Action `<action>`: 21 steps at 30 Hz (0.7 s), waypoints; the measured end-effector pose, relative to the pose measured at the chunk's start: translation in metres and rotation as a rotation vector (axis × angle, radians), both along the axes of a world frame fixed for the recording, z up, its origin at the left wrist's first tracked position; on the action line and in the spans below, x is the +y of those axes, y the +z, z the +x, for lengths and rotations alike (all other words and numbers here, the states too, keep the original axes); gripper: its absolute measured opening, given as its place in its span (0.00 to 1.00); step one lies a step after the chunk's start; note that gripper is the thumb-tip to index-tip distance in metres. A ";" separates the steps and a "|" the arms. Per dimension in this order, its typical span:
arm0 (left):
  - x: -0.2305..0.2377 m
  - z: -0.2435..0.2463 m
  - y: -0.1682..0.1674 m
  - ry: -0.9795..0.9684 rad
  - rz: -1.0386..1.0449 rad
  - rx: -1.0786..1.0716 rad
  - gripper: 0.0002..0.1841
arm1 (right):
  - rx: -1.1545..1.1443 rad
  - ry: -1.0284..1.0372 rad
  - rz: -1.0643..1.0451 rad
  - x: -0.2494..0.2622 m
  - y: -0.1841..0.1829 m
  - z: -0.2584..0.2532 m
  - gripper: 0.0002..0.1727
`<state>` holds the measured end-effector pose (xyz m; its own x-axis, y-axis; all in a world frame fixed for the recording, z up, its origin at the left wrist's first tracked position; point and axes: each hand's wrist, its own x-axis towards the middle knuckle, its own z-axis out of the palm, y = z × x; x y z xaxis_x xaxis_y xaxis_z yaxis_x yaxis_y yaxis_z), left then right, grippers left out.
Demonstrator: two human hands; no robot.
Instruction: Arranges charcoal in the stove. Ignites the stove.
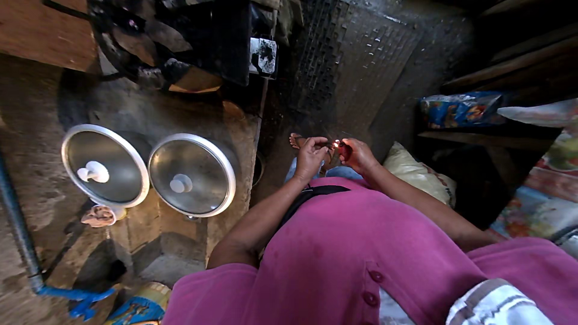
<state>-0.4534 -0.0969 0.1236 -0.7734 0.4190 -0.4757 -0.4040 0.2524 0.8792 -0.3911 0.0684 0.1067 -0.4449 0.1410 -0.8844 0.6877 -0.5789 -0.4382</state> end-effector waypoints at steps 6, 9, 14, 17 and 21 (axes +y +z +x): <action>-0.001 0.000 -0.001 0.008 -0.002 0.008 0.14 | -0.002 0.028 0.027 0.000 0.002 0.000 0.13; 0.000 -0.001 0.000 0.011 -0.004 -0.003 0.14 | 0.006 0.004 0.027 0.000 -0.001 -0.002 0.13; 0.000 -0.002 -0.002 0.038 0.002 -0.011 0.14 | 0.053 0.019 0.019 0.002 -0.002 0.000 0.13; 0.001 -0.002 0.000 0.043 0.011 -0.016 0.14 | 0.063 0.004 0.010 0.004 -0.003 0.001 0.13; 0.002 -0.002 -0.001 0.037 0.013 -0.034 0.14 | 0.051 0.001 0.006 0.006 -0.003 0.000 0.12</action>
